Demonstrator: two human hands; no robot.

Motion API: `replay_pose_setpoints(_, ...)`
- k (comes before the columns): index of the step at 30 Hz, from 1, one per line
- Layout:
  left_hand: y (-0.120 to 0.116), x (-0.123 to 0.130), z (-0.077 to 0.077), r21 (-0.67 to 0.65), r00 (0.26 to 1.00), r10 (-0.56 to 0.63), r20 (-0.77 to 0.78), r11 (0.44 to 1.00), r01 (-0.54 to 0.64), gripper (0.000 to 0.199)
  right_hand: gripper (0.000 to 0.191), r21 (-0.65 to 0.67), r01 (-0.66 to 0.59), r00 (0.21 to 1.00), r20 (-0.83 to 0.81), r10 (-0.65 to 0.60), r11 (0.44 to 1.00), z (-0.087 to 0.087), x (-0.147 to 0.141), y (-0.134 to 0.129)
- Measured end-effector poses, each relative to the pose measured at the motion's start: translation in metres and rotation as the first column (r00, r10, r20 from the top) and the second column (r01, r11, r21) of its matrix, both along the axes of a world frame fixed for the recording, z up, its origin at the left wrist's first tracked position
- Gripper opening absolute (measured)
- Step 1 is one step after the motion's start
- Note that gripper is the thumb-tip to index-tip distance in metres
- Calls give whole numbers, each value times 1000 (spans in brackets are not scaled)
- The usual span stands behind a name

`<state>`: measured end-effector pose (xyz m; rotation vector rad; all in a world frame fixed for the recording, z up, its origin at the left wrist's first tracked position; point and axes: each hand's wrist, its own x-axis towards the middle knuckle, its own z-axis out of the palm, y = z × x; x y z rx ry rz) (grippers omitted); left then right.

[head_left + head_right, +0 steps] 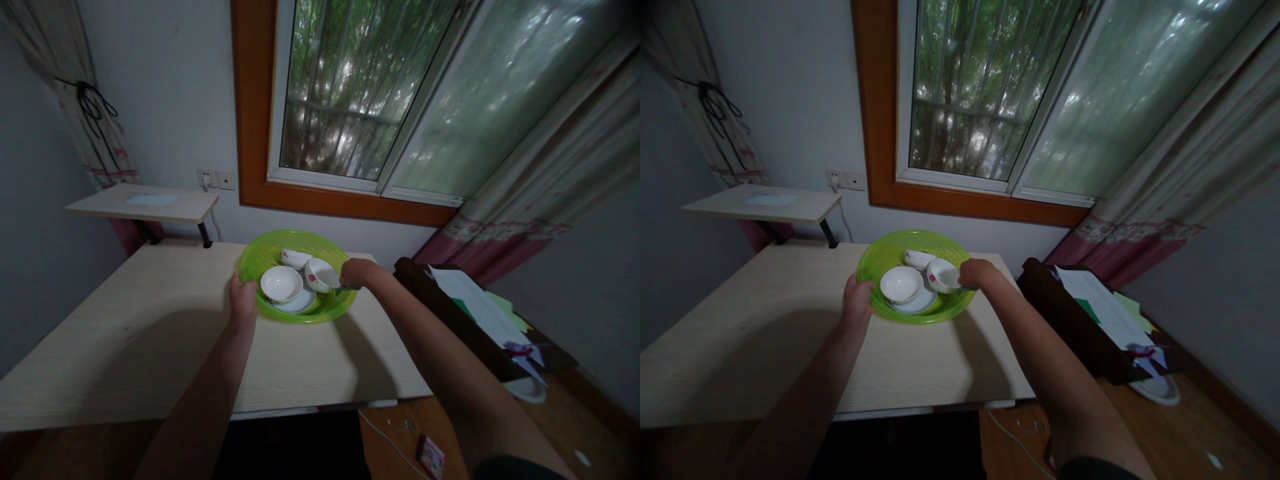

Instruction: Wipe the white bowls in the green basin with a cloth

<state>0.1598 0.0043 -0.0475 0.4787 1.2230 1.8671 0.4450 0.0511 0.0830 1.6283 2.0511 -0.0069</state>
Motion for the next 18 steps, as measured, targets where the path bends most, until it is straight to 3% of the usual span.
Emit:
replay_pose_setpoints(5, 2, -3, -5, -5, 1000, -4, -31, 1000, 4, 57, 47, 2, -26, 1000, 5, 26, 1000, -2, 0, 2)
replay_pose_setpoints(10, 4, -3, -7, -34, 999, 4, -34, 999, -5, 54, 48, -85, -51, 998, -26, 49, 995, -2, -6, -19)
replay_pose_setpoints(14, 2, -3, -4, -36, 1000, -5, -26, 999, 4, 52, 53, -200, -153, 981, -149, 125, 968, -3, -14, -42)
replay_pose_setpoints(18, 2, -3, -2, -3, 999, -36, -17, 999, 36, 50, 63, -283, -182, 954, -281, 100, 942, -5, -12, -51)
